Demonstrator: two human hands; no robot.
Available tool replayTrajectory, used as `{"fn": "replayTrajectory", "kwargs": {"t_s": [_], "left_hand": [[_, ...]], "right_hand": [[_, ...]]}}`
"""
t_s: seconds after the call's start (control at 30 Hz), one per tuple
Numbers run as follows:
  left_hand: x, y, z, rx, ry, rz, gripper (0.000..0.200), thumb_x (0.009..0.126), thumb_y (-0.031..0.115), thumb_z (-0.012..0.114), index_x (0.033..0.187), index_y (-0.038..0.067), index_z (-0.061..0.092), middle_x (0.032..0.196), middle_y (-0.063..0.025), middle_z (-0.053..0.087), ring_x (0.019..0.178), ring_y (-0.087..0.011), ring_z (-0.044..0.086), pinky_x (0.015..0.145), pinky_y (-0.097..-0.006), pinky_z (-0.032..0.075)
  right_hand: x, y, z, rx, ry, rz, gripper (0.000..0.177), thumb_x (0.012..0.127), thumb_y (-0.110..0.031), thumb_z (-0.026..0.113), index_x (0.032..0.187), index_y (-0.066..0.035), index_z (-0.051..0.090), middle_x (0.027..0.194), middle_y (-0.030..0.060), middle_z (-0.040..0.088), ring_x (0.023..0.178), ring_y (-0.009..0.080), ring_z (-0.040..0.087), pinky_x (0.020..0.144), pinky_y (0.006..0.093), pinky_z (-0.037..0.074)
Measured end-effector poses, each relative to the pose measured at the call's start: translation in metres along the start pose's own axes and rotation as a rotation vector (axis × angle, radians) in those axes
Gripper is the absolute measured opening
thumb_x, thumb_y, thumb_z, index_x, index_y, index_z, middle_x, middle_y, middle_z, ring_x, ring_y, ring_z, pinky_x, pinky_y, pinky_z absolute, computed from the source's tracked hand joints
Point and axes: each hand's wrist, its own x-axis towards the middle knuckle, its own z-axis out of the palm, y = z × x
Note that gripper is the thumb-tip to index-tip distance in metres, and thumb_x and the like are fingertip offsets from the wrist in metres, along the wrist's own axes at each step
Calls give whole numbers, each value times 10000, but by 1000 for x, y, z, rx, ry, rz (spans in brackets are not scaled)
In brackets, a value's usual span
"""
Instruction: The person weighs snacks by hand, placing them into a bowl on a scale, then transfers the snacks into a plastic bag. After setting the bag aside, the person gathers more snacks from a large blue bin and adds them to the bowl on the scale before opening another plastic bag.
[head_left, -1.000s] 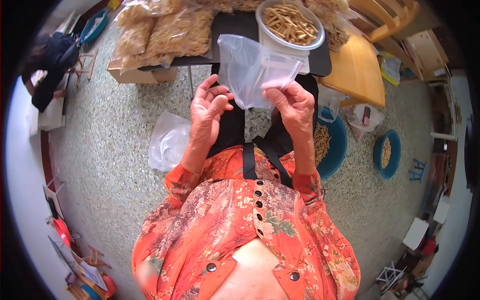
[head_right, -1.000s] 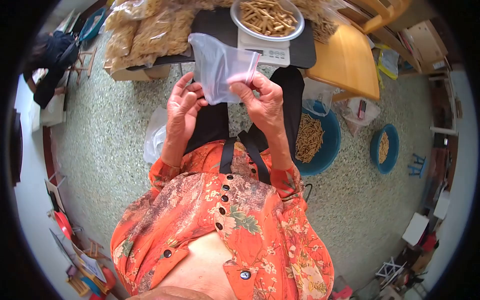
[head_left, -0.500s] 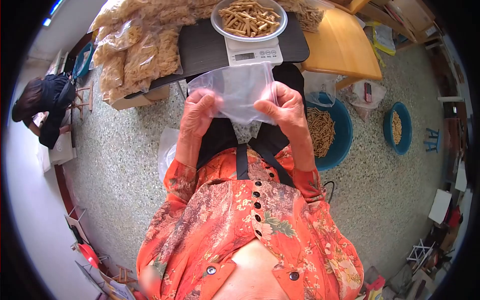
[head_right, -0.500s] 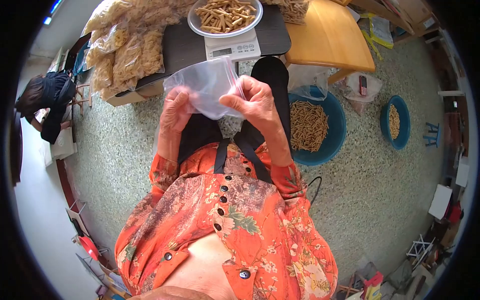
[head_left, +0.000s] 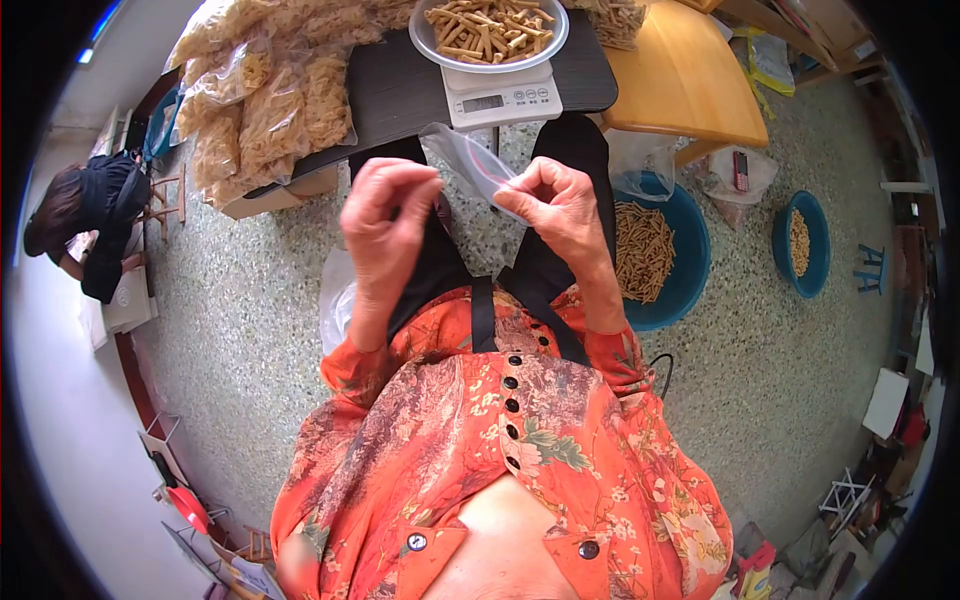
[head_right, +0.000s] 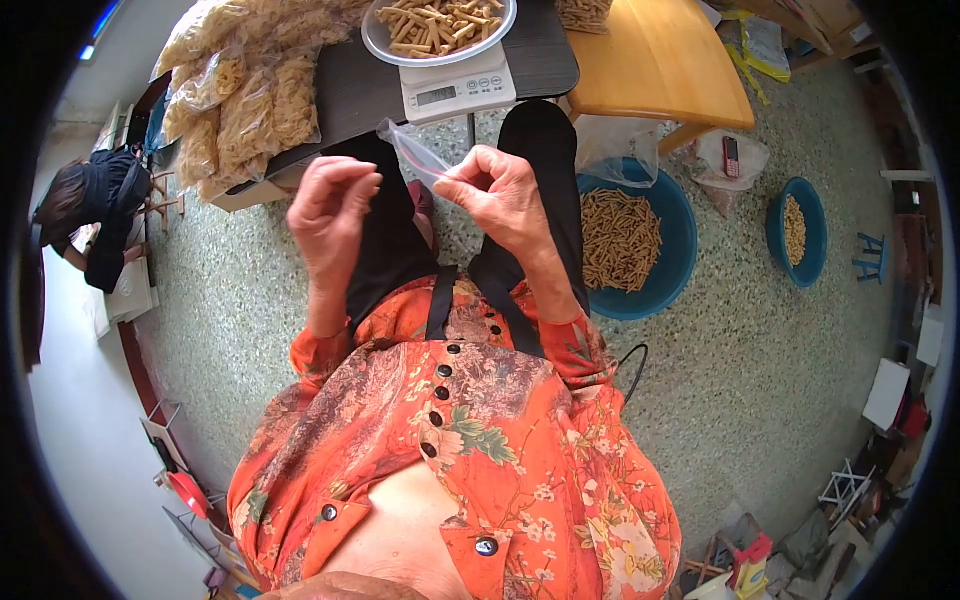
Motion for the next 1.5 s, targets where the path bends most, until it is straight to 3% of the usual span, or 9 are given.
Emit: {"fn": "replayTrajectory", "kwargs": {"t_s": [0.1,0.13,0.23,0.43,0.57,0.77,1.03,1.23,1.5], "left_hand": [[-6,15,16,203,-19,234,203,799,-49,754,974,43,711,953,-58,621,793,-136,634,671,-252,528],[-3,10,18,286,-58,461,234,782,-70,741,986,41,713,966,-74,625,779,-176,649,654,-270,538],[-13,1,21,392,-239,385,232,781,-68,699,990,33,701,957,-100,619,778,-230,673,642,-327,559],[-19,-5,16,452,-272,297,221,778,-77,668,971,30,670,921,-98,599,772,-259,670,630,-346,562],[-18,-4,17,461,-300,354,204,768,-72,653,946,27,658,929,-101,611,779,-273,672,649,-352,564],[-24,0,19,410,-580,348,160,802,-18,667,954,32,653,887,-114,621,754,-316,659,649,-374,546],[-43,-4,28,649,-532,264,245,792,120,738,1019,102,647,876,-51,594,727,-259,654,577,-355,528],[-44,-6,29,418,-396,135,139,815,145,745,910,92,660,822,-50,580,738,-254,651,603,-361,527],[-34,-11,11,314,-468,261,78,777,68,716,840,84,672,766,-71,540,718,-271,608,624,-390,501]], "right_hand": [[-2,-4,6,-22,0,2,200,805,-134,828,769,-22,667,694,-16,616,638,35,545,570,235,450],[-3,-6,6,-77,-35,23,200,802,-133,829,771,-21,667,693,-12,617,637,37,547,568,237,451],[-5,-4,1,-100,-81,62,183,798,-124,825,787,-18,676,695,5,631,636,43,554,566,247,456],[-4,1,-4,-73,-176,70,175,857,-163,766,813,-13,686,700,-13,609,638,40,528,560,237,431],[-3,12,-1,-6,-14,97,172,903,-165,709,837,-9,681,722,-31,607,647,42,525,572,232,430],[4,20,-12,17,176,142,153,912,-148,684,886,1,668,743,-4,646,682,54,578,626,239,484],[2,22,14,-142,290,39,104,904,-88,643,842,-6,630,738,28,641,573,80,594,530,259,487],[-3,12,20,11,183,142,112,886,-73,665,828,-10,594,739,26,638,571,95,629,512,252,494],[2,23,-3,-63,245,132,114,857,-5,654,959,-33,611,814,-5,624,597,44,569,512,207,471]]}}
